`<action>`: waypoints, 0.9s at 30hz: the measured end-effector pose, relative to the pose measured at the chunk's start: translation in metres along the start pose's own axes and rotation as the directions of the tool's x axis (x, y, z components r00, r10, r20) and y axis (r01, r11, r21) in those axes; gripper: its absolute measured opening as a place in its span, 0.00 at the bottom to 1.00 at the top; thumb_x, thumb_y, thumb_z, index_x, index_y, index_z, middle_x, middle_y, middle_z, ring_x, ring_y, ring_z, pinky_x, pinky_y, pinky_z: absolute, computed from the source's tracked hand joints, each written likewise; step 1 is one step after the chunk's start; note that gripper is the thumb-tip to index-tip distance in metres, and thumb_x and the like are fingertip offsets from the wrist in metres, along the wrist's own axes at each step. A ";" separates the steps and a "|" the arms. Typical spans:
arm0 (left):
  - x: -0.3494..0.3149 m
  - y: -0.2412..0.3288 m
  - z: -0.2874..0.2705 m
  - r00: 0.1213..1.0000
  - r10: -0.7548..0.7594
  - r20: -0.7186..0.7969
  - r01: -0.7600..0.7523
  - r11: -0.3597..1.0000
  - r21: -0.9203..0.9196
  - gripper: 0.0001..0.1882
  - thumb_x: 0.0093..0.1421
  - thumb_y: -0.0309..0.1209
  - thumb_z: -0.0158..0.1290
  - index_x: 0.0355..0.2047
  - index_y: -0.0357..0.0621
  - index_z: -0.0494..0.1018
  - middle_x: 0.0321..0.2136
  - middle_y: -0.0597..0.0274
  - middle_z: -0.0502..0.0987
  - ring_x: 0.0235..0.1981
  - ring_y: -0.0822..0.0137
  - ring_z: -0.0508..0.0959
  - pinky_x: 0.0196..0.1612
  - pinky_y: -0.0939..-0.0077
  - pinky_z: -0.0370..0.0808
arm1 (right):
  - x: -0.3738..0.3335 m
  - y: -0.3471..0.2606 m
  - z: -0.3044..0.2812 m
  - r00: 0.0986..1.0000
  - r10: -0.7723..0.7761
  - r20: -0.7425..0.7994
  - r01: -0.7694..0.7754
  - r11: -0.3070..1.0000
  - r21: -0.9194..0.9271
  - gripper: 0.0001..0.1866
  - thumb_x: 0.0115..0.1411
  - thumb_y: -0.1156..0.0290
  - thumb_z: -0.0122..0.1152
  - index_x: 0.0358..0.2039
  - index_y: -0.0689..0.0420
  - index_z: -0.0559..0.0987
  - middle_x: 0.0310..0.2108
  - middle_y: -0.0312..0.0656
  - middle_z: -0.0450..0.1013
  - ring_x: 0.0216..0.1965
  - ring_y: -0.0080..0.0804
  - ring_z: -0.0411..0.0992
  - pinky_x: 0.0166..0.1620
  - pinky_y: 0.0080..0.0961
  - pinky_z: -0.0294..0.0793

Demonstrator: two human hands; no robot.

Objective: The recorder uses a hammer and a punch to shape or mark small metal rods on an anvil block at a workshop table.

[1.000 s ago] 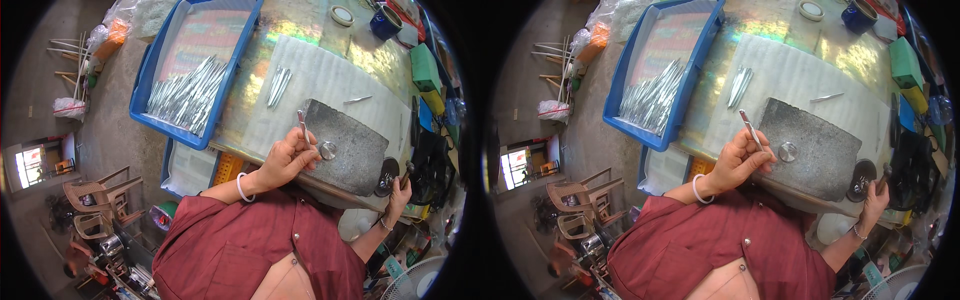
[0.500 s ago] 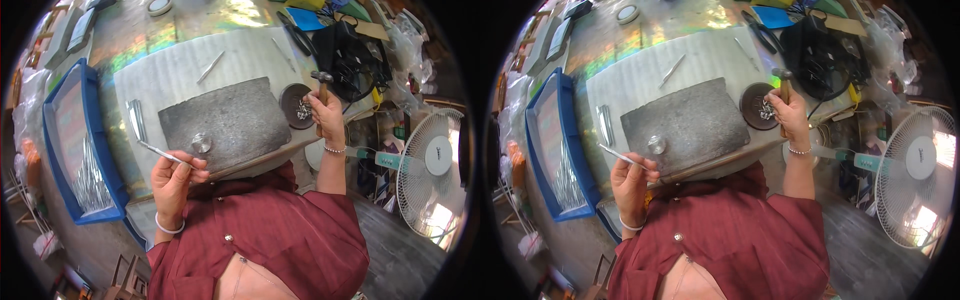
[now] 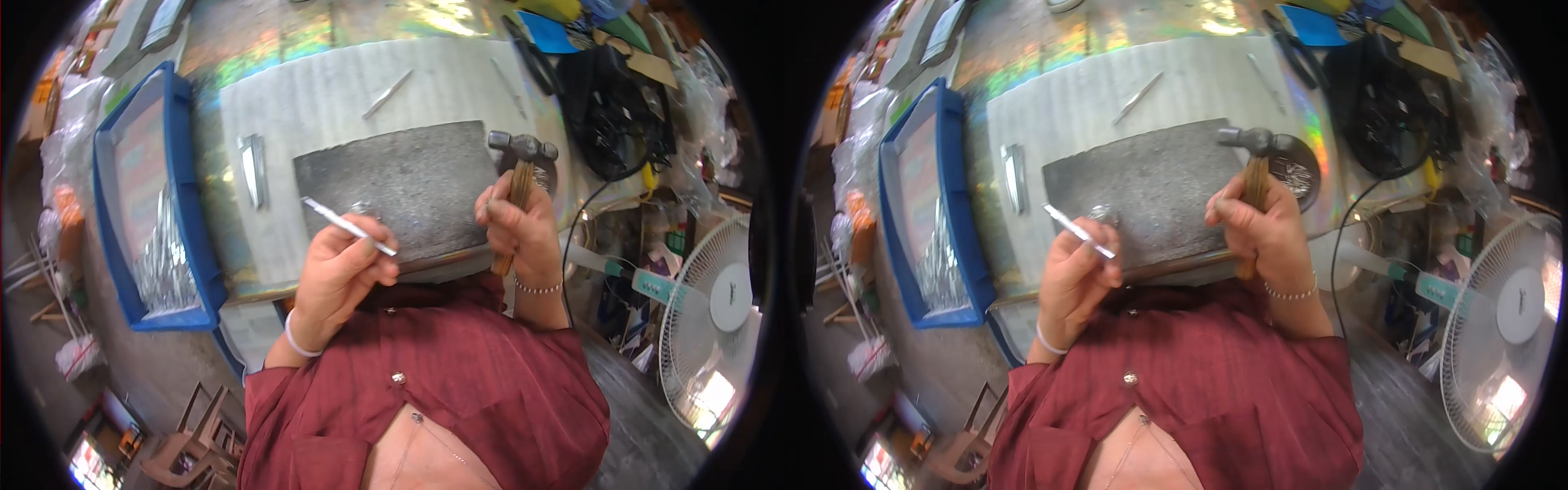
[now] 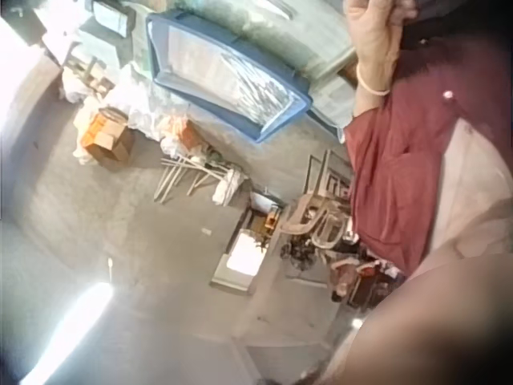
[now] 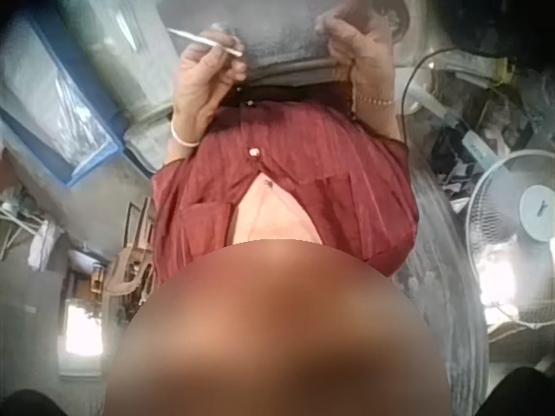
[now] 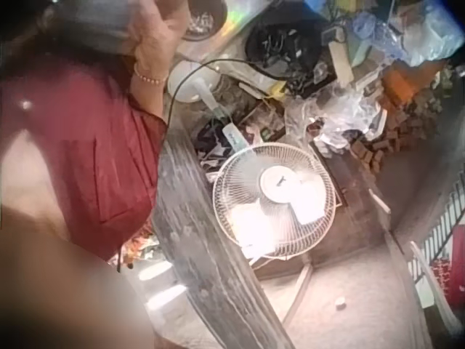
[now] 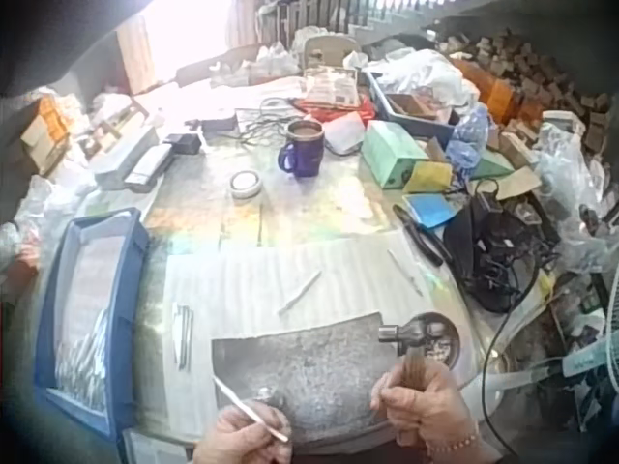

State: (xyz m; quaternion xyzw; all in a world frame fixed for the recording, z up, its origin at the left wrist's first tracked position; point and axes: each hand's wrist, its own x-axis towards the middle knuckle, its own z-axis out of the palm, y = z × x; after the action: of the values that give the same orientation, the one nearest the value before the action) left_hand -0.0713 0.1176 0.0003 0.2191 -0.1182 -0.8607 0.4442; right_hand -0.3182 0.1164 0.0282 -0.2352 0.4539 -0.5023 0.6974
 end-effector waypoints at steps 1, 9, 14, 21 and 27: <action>0.002 -0.001 0.002 1.000 -0.025 -0.011 0.025 0.999 -0.040 0.07 0.61 0.25 0.49 0.39 0.35 0.69 0.35 0.51 0.75 0.29 0.65 0.79 0.31 0.76 0.79 | -0.003 0.005 0.015 0.999 -0.015 0.050 0.016 1.000 -0.025 0.04 0.57 0.76 0.57 0.30 0.58 0.70 0.26 0.41 0.72 0.12 0.11 0.55 0.13 0.10 0.52; -0.001 -0.002 0.000 0.997 -0.076 -0.018 0.071 0.977 -0.203 0.08 0.61 0.29 0.51 0.39 0.38 0.70 0.33 0.54 0.76 0.26 0.69 0.78 0.28 0.80 0.77 | -0.003 0.030 0.062 0.947 -0.127 0.294 0.230 0.908 -0.350 0.06 0.59 0.74 0.57 0.32 0.61 0.70 0.27 0.39 0.72 0.18 0.13 0.62 0.18 0.09 0.57; -0.005 0.002 0.001 0.997 -0.074 -0.022 0.068 0.972 -0.224 0.08 0.61 0.29 0.51 0.38 0.39 0.71 0.32 0.55 0.77 0.26 0.69 0.77 0.27 0.83 0.76 | 0.000 0.035 0.066 0.900 -0.238 0.364 0.405 0.765 -0.501 0.04 0.59 0.76 0.57 0.31 0.63 0.73 0.26 0.37 0.72 0.27 0.20 0.69 0.31 0.16 0.69; -0.003 0.001 0.000 0.988 -0.150 -0.038 0.130 0.938 -0.322 0.09 0.60 0.31 0.52 0.38 0.41 0.71 0.32 0.59 0.77 0.26 0.73 0.76 0.29 0.86 0.76 | 0.004 0.039 0.072 0.867 -0.385 0.317 0.498 0.706 -0.504 0.07 0.55 0.72 0.62 0.33 0.61 0.75 0.23 0.37 0.75 0.23 0.22 0.74 0.28 0.19 0.71; -0.004 0.001 -0.002 0.985 -0.160 -0.068 0.126 0.928 -0.350 0.09 0.60 0.31 0.52 0.39 0.41 0.72 0.33 0.60 0.77 0.26 0.74 0.76 0.30 0.85 0.77 | 0.004 0.038 0.071 0.857 -0.359 0.370 0.514 0.562 -0.647 0.09 0.53 0.77 0.63 0.34 0.64 0.73 0.26 0.39 0.74 0.25 0.22 0.73 0.28 0.20 0.71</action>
State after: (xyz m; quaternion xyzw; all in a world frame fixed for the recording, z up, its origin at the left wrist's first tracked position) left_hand -0.0678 0.1204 0.0002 0.1870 0.0720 -0.8867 0.4167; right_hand -0.2382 0.1186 0.0309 -0.6451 0.4708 -0.4115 0.4392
